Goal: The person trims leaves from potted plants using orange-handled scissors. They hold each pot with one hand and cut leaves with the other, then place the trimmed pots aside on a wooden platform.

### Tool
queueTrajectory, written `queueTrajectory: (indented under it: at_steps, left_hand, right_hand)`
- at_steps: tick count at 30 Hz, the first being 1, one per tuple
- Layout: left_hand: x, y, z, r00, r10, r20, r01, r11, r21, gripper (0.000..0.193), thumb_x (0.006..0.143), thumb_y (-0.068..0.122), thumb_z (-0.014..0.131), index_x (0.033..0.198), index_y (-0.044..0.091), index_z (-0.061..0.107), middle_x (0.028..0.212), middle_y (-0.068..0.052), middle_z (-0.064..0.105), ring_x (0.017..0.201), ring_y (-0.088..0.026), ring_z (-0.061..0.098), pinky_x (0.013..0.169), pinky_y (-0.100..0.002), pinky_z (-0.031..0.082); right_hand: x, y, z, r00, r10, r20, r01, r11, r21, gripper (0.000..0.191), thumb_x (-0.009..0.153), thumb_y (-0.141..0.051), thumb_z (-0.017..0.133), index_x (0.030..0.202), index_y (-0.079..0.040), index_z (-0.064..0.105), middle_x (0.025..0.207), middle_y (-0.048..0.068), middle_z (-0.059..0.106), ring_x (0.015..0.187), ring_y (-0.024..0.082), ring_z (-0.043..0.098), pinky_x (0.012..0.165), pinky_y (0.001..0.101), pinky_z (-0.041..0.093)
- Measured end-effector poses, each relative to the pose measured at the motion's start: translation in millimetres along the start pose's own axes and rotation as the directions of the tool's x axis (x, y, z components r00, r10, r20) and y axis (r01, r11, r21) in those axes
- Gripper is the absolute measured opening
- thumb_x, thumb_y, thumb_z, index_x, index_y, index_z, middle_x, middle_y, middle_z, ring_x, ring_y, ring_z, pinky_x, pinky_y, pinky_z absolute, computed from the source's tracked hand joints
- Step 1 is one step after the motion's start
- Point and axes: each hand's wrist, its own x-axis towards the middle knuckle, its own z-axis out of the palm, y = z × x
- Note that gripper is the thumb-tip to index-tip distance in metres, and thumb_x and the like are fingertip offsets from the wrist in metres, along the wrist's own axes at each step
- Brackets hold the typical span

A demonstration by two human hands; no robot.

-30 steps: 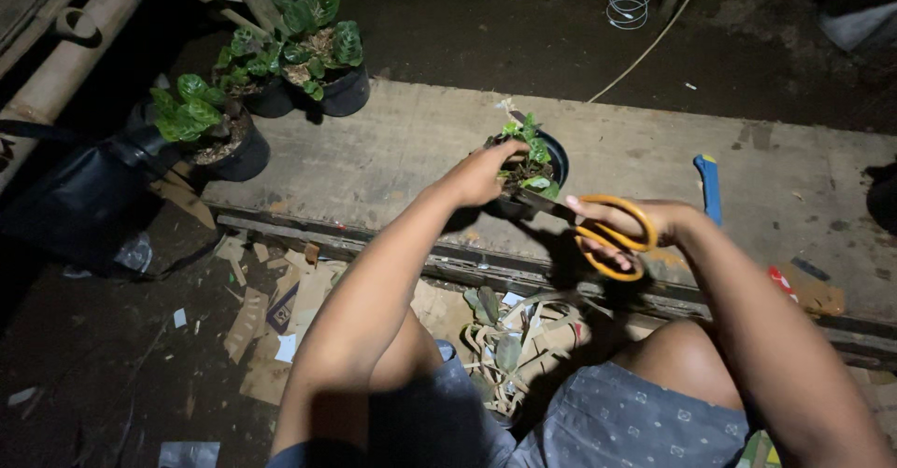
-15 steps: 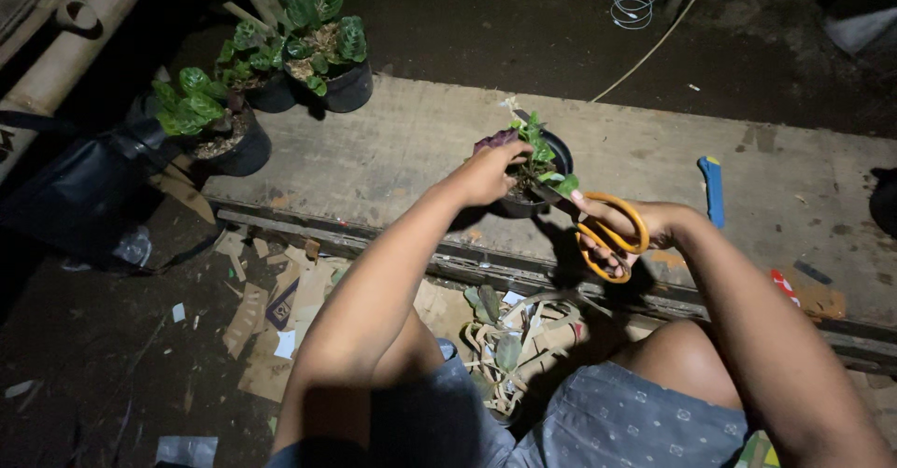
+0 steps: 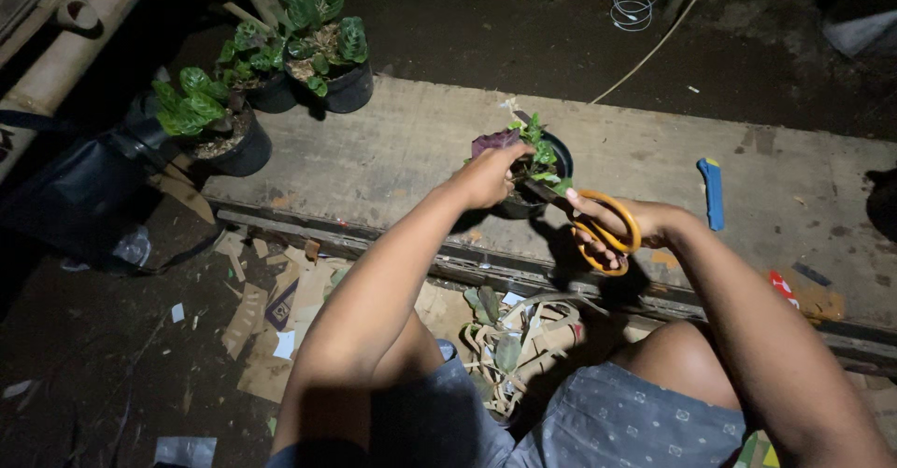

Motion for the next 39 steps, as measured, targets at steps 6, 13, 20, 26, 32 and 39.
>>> queueTrajectory:
  at_steps: [6,13,20,26,32,39]
  left_hand:
    - [7,-10,6,0.942,0.294,-0.163,-0.28,0.954,0.104,0.062,0.074,-0.013,0.067,0.132,0.008,0.057,0.12,-0.018,0.062,0.113,-0.036,0.063,0.094,-0.044,0.052]
    - [7,-8,6,0.987,0.112,-0.114,-0.106,0.993,0.056,0.037,0.077,-0.01,0.068,0.107,0.008,0.057,0.114,-0.012,0.063,0.109,-0.031,0.063,0.088,-0.045,0.051]
    - [12,-17,-9,0.951,0.049,0.307,-0.004,0.99,-0.144,0.016,0.076,-0.005,0.071,0.076,0.004,0.059,0.078,-0.007,0.069,0.085,-0.02,0.076,0.07,-0.04,0.058]
    - [-11,-11,-16,0.699,-0.405,0.59,0.236,0.909,0.343,0.025,0.084,0.031,0.081,0.086,0.007,0.078,0.084,-0.006,0.077,0.07,-0.018,0.068,0.066,-0.035,0.055]
    - [-18,-12,-18,0.663,-0.561,0.496,0.664,0.747,-0.042,0.053,0.1,0.051,0.052,0.101,0.0,0.066,0.092,-0.014,0.078,0.073,-0.028,0.071,0.06,-0.045,0.055]
    - [19,-53,26,0.768,-0.492,0.411,0.641,0.591,-0.489,0.038,0.096,0.02,0.046,0.112,-0.007,0.066,0.096,-0.015,0.078,0.068,-0.028,0.073,0.054,-0.041,0.058]
  right_hand:
    - [-3,-2,-3,0.997,-0.062,-0.042,0.058,0.995,-0.086,0.074,0.087,-0.077,0.039,0.072,-0.006,0.055,0.053,0.004,0.051,0.042,0.017,0.051,0.041,0.0321,0.045]
    - [3,2,-8,0.994,-0.087,-0.069,0.075,0.983,-0.167,0.069,0.091,-0.075,0.037,0.074,-0.01,0.051,0.055,-0.002,0.045,0.046,0.01,0.044,0.042,0.0289,0.039]
    - [7,11,-16,0.984,0.058,0.166,-0.067,0.996,0.052,0.079,0.089,-0.083,0.032,0.071,-0.008,0.049,0.054,0.0,0.041,0.044,0.013,0.04,0.04,0.0297,0.037]
    - [4,18,-31,0.886,-0.287,0.365,0.159,0.926,0.343,0.08,0.088,-0.082,0.037,0.08,-0.005,0.057,0.064,0.001,0.048,0.047,0.013,0.041,0.044,0.0305,0.037]
    - [28,22,-34,0.793,-0.584,-0.175,0.566,0.599,0.567,0.083,0.093,-0.086,0.028,0.085,-0.007,0.055,0.066,0.003,0.049,0.056,0.016,0.047,0.054,0.0294,0.042]
    - [50,25,-34,0.742,-0.385,-0.549,0.511,0.855,0.092,0.077,0.095,-0.079,0.029,0.08,-0.007,0.05,0.059,0.006,0.049,0.052,0.02,0.053,0.051,0.0354,0.046]
